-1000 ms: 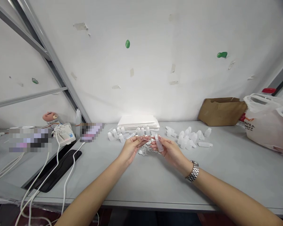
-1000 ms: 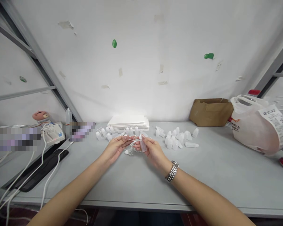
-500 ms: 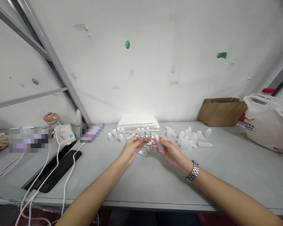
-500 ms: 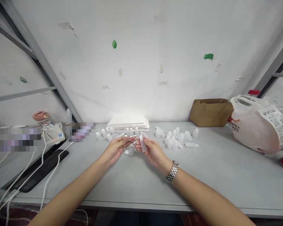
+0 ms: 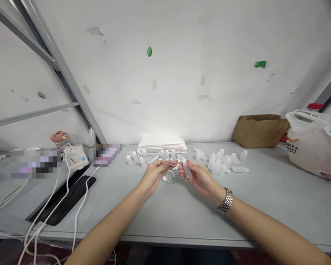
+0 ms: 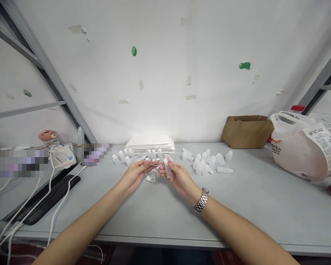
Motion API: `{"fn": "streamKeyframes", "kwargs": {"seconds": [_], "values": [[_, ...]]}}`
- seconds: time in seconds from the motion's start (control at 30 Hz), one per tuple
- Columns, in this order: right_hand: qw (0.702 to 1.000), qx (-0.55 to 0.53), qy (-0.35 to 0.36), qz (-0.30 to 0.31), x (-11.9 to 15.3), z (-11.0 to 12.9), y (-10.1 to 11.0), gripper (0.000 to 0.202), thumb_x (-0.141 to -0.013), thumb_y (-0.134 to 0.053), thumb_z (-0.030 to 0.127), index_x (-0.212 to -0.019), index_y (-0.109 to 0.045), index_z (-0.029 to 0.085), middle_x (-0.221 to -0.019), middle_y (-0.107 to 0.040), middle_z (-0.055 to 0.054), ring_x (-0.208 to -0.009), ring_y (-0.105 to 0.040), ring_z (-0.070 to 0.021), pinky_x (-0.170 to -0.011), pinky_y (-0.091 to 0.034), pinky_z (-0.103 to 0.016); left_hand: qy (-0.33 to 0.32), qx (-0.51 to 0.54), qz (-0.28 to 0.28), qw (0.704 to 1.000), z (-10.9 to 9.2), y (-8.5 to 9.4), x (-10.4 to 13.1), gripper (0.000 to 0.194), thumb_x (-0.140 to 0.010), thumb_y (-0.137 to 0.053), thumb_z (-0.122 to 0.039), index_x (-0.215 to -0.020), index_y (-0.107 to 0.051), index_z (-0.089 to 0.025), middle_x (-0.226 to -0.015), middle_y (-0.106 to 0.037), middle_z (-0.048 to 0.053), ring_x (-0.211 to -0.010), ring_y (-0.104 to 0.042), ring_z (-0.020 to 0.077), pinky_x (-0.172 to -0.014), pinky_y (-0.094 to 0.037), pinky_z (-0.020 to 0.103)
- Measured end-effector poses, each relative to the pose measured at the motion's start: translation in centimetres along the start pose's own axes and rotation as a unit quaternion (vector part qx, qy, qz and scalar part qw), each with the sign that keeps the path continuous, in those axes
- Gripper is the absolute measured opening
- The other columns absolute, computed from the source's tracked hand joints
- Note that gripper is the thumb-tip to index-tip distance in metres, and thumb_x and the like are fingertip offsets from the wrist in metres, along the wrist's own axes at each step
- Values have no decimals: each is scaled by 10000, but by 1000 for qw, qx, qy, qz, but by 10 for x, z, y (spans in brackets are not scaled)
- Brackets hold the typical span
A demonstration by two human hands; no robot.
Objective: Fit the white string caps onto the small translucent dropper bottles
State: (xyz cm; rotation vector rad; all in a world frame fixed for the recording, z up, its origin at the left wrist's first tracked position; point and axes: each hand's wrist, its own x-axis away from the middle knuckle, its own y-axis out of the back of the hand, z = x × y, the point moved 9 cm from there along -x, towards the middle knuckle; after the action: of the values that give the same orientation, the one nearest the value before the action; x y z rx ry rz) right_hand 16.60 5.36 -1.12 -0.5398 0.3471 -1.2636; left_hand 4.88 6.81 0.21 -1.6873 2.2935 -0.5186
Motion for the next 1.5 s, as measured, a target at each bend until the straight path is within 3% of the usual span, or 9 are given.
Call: {"fn": "streamKeyframes", "kwargs": {"seconds": [0.37,0.57,0.77,1.5], "values": [[997,67,-2,40,5,-1,-12,252,-691,-669,383,-782,-671,148,-725,-636,-36,-602,-549,-114,-679,-419,-289,-5,-20,-14,1000,1,4,-1,211,-650,-705,-293,-737,-694,-100,-883,-704,115,-925,-617,220,-965,-364,357],[993,106,3,48,7,0,-18,246,-657,-691,396,-680,-664,153,-676,-612,-20,-582,-507,-111,-631,-399,-280,0,-24,-7,1000,2,2,-1,238,-645,-706,-311,-749,-692,-98,-923,-694,131,-918,-618,227,-949,-374,364],[990,134,10,46,6,0,-18,248,-667,-678,404,-672,-656,157,-665,-606,-17,-563,-499,-111,-594,-385,-272,-7,-19,-28,999,0,7,-2,224,-638,-709,-316,-716,-682,-108,-907,-699,121,-957,-607,234,-975,-347,370],[980,194,8,49,3,-6,-13,278,-706,-640,423,-709,-636,145,-680,-593,-14,-545,-501,-99,-595,-378,-265,7,-39,-9,999,3,4,-1,217,-660,-694,-321,-736,-691,-118,-908,-702,105,-981,-596,235,-980,-348,370]]}}
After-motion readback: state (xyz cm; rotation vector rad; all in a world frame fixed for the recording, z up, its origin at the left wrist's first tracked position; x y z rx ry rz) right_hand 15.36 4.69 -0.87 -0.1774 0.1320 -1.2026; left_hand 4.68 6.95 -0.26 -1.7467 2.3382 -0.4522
